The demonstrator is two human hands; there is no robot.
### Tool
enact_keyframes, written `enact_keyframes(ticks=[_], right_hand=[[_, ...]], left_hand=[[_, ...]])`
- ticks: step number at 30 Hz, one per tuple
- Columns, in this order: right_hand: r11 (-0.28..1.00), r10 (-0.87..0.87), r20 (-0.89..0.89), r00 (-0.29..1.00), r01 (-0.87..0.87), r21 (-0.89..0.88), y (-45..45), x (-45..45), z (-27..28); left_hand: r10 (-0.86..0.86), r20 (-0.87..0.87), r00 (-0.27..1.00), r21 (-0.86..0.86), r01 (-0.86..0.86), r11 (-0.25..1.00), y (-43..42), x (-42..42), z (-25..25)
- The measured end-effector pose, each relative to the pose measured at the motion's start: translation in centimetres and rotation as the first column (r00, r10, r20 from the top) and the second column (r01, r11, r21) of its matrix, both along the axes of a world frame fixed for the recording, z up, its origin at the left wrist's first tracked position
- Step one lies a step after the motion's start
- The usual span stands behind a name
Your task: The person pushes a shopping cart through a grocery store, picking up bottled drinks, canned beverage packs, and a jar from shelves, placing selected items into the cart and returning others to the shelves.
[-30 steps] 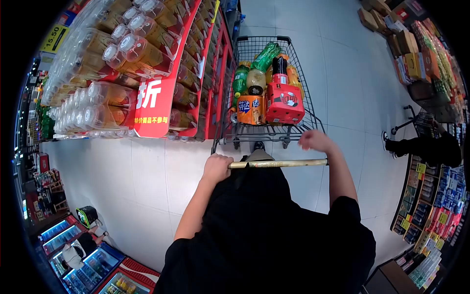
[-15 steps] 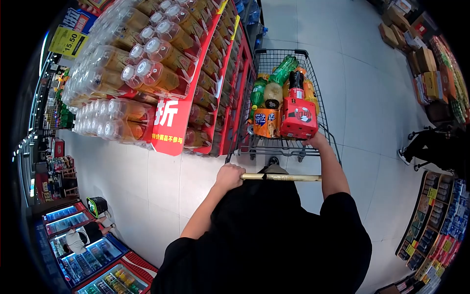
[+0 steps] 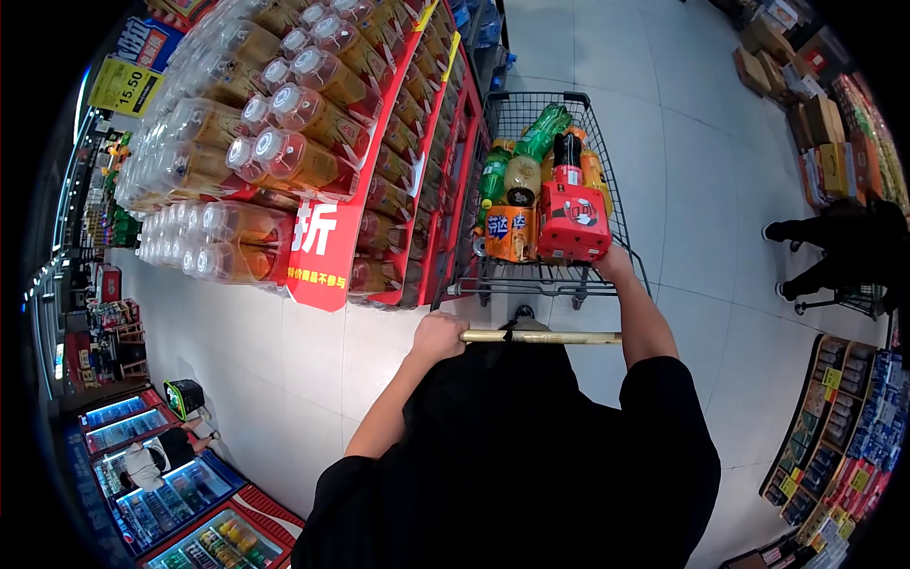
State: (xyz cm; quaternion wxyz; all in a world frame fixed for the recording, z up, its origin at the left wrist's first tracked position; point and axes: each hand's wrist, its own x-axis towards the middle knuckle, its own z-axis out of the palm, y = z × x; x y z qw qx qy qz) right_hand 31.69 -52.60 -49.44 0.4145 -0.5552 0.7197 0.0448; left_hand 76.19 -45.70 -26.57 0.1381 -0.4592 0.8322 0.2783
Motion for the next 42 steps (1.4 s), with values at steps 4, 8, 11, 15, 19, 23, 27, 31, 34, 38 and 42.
enact_keyframes(ticks=[4,8,11,15,19,23,27,31,34,38,42], right_hand=[[0.999,0.029,-0.022,0.999,-0.029,0.018,-1.5,-0.2,1.0],[1.0,-0.018,0.006,1.0,0.018,-0.002,-2.0,-0.7,3.9],[0.999,0.016,0.014,1.0,-0.017,0.034,-3.4,-2.1,7.1],[0.993,0.092,0.001,0.996,-0.092,0.079,-4.2,-4.3,8.1],[0.984,0.176,0.003,0.984,-0.176,0.034,-4.8,-4.4,12.6],[0.997,0.076,-0.034,0.996,-0.076,0.026,-4.6,-4.2,17.0],[0.999,0.033,-0.053,0.998,-0.033,0.005,-4.7,-4.9,20.6],[0.995,-0.079,0.11,0.991,0.085,-0.051,-4.5,-5.5,29.0],[1.0,0.022,0.275,0.961,-0.018,-0.016,-5.1,-5.1,38.5],[0.996,0.089,0.644,0.76,-0.073,-0.052,-5.1,-3.6,42.5],[0.999,0.049,0.896,0.441,-0.01,-0.05,-6.1,0.9,43.0]], left_hand=[[0.0,0.005,1.0,-0.03,0.0,1.0,-0.4,0.1,-0.5],[0.011,-0.012,1.0,-0.031,-0.011,0.999,-0.6,-0.1,-0.3],[0.012,-0.008,1.0,-0.03,-0.012,0.999,-0.8,-0.3,-0.3],[0.017,-0.021,1.0,-0.041,-0.018,0.999,-0.8,-0.3,-0.7],[0.031,-0.046,0.998,-0.072,-0.034,0.997,-1.1,-0.8,-0.5],[0.035,-0.067,0.997,-0.104,-0.042,0.994,-1.3,-1.0,-0.5],[0.029,-0.061,0.998,-0.072,-0.034,0.997,-1.6,-1.2,-0.5],[0.157,-0.16,0.975,0.223,-0.119,0.967,-3.2,-1.9,1.9],[0.559,-0.301,0.773,0.595,-0.306,0.743,-5.7,-4.4,6.9],[0.676,-0.526,0.516,0.69,-0.205,0.694,-8.9,-9.5,16.2],[0.691,-0.509,0.513,0.775,-0.077,0.627,-7.8,-10.7,19.0]])
